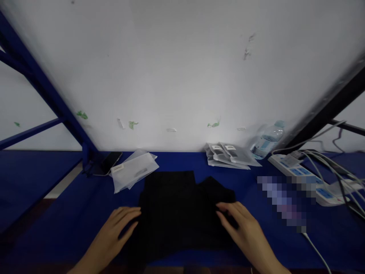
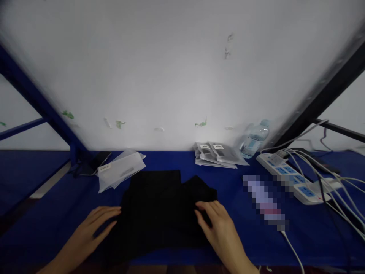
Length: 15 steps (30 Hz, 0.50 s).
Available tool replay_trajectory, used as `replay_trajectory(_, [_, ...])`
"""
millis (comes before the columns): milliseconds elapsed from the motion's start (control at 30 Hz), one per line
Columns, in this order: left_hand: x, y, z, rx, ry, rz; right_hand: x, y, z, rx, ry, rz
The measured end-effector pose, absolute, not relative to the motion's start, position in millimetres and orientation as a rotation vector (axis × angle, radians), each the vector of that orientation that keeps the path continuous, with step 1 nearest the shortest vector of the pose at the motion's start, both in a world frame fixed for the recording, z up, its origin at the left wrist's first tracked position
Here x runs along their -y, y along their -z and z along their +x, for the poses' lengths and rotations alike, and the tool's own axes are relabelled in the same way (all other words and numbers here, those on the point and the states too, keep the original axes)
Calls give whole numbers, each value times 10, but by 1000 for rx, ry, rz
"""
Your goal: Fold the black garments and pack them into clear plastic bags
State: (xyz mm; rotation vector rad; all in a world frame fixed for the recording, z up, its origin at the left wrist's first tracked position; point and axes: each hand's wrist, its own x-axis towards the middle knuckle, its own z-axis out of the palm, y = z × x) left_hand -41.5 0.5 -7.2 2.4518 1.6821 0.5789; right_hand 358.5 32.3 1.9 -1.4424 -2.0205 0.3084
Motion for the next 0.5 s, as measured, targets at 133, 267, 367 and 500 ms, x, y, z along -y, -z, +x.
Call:
replay_trajectory(133, [-403,-21,-314,-1605,-430,2542,-608,-117,3168,2234,-326,-1398])
replay_trajectory(267, [-688,-133,-256,-1533,-451,2464,-824,-164,2951,2355,-367,-1387])
replay_trajectory(367, [-956,-221,-254,-1659,-631,2309,-1067,-221,2934,2238,-474,-1415])
replay_trajectory(500, [-1236,-240,-205,-1946,-882,2154,-1324,-281,3076,1864,-429,-1409])
